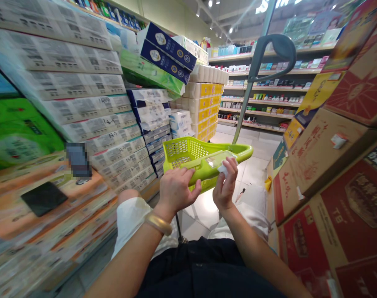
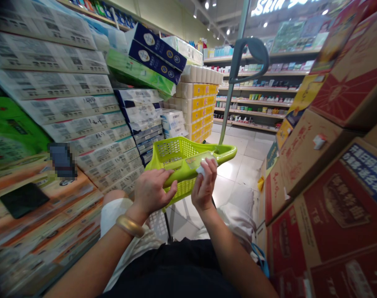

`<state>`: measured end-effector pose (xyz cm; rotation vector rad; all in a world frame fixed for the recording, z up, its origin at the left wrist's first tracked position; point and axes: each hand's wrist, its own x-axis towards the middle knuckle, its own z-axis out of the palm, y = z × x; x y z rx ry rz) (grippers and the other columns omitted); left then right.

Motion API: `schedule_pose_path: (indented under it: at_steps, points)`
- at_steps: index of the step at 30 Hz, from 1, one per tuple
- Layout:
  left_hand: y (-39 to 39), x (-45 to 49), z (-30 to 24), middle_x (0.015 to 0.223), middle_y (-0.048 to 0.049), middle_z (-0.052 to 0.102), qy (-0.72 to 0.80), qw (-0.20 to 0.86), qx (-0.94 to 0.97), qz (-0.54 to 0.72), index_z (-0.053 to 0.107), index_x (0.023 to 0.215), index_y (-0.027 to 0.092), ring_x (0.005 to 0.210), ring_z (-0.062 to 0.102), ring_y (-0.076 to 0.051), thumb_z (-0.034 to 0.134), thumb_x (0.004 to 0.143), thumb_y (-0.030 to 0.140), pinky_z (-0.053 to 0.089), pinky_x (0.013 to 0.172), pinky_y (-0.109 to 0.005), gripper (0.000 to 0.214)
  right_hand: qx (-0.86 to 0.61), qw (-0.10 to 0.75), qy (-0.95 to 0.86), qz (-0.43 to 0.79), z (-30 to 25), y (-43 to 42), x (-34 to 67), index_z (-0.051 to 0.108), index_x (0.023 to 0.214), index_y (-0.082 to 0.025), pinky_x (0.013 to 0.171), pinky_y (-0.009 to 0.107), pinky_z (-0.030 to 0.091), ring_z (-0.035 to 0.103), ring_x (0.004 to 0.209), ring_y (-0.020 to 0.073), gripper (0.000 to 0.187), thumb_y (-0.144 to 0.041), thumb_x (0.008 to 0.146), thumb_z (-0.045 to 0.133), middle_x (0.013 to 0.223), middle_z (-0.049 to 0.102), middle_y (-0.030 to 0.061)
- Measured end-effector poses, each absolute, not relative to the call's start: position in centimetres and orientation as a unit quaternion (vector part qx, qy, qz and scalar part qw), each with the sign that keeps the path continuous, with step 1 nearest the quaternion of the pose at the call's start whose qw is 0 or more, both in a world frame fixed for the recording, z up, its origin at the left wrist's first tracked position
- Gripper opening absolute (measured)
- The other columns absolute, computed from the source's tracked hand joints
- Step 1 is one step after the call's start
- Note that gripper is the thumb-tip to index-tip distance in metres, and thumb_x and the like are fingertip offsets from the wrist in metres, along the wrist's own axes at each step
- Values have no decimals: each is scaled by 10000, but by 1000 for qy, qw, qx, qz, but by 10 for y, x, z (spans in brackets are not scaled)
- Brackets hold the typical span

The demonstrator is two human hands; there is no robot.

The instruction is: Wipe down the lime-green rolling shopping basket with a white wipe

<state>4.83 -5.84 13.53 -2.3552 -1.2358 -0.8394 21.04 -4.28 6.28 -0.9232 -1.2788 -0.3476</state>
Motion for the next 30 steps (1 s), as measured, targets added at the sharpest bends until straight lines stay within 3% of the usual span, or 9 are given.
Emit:
schedule_pose_path:
  at_steps: [6, 14, 19, 24, 30]
  points:
    - [-57, 45, 134, 773, -63, 699, -428, 189, -829, -307, 707, 994, 173, 730, 619, -223, 490, 869, 395, 424, 669, -360, 335, -370, 626, -658, -194, 55, -47, 213, 446, 1334, -250, 1122, 602, 379, 378, 1415, 275, 427, -105, 938, 380, 1376, 488, 119]
    - [-56, 47, 132, 769, -62, 702, -422, 188, -827, -320, 711, 973, 167, 726, 618, -225, 502, 867, 403, 422, 662, -365, 333, -415, 701, -563, -141, 57, -37, 226, 430, 1331, -225, 1140, 624, 337, 364, 1423, 276, 380, -153, 975, 321, 1417, 448, 146]
    - [-55, 45, 133, 770, -61, 707, -422, 193, -824, -324, 712, 976, 170, 718, 621, -225, 494, 866, 399, 420, 658, -366, 335, -416, 659, -605, -165, 50, -47, 202, 421, 1329, -240, 1139, 626, 338, 303, 1462, 281, 403, -122, 956, 326, 1437, 440, 135]
    - [-55, 44, 133, 792, -60, 714, -416, 189, -828, -324, 706, 982, 169, 730, 624, -225, 504, 864, 387, 422, 672, -365, 320, -372, 625, -658, -197, 48, -42, 225, 445, 1319, -257, 1126, 605, 373, 348, 1440, 272, 416, -104, 939, 375, 1436, 458, 117]
    - [-57, 51, 132, 784, -56, 709, -428, 179, -827, -317, 692, 935, 185, 736, 620, -221, 510, 858, 401, 407, 680, -357, 292, -412, 681, -587, -150, 61, -39, 234, 448, 1336, -227, 1138, 597, 351, 414, 1389, 264, 392, -153, 969, 332, 1396, 480, 143]
